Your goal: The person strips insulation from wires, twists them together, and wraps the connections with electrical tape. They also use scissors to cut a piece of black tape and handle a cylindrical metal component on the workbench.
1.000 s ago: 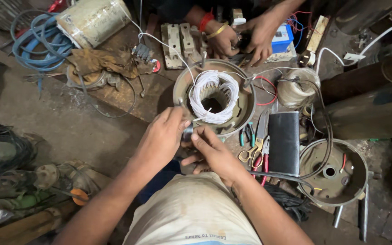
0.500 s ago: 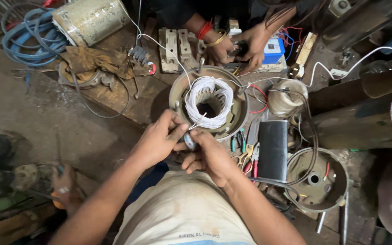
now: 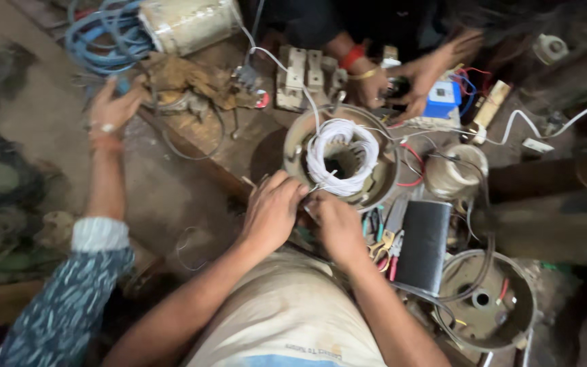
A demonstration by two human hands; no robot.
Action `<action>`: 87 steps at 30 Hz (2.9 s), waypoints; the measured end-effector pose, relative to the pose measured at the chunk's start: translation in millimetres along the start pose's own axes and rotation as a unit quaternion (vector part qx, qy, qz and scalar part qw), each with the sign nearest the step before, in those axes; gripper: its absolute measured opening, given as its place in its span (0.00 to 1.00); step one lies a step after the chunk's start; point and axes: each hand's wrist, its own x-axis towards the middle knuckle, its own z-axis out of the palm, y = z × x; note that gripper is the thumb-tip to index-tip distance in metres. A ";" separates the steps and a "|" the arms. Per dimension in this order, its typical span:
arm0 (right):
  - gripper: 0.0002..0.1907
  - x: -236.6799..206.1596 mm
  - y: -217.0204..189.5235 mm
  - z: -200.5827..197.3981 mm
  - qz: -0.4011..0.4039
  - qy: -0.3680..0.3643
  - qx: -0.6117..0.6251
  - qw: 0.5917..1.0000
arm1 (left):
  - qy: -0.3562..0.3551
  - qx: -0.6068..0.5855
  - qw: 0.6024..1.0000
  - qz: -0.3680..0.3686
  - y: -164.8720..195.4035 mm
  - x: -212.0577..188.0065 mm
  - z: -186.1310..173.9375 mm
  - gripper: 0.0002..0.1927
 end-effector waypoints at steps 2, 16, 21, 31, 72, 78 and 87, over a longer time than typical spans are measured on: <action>0.18 3.7 -11.8 -11.2 0.086 -0.071 0.161 0.981 | -0.015 -0.027 0.999 -0.020 -4.0 -1.4 2.7 0.11; 0.18 -78.3 -27.1 -55.1 -0.173 -0.333 0.165 0.912 | -0.063 0.104 0.988 0.090 2.9 1.6 -20.9 0.10; 0.15 -89.0 29.1 -41.3 -0.033 -0.254 0.161 0.953 | -0.039 0.094 0.989 0.111 2.5 -1.2 -24.9 0.09; 0.13 -85.0 19.0 -14.0 -0.106 -0.115 0.238 0.958 | -0.161 -0.208 0.955 -0.136 -22.5 -42.3 -66.0 0.15; 0.09 -41.7 -55.2 90.3 -0.066 0.071 -0.131 0.987 | -0.291 -0.463 0.793 -0.268 -91.8 -14.7 -92.0 0.23; 0.08 -45.1 -54.9 90.0 -0.058 0.060 -0.118 0.990 | -0.268 -0.445 0.826 -0.219 -94.3 -12.5 -89.3 0.14; 0.21 -44.1 -60.2 76.0 0.130 0.028 0.351 0.927 | -0.194 -0.281 0.937 -0.069 -78.6 1.1 -110.1 0.12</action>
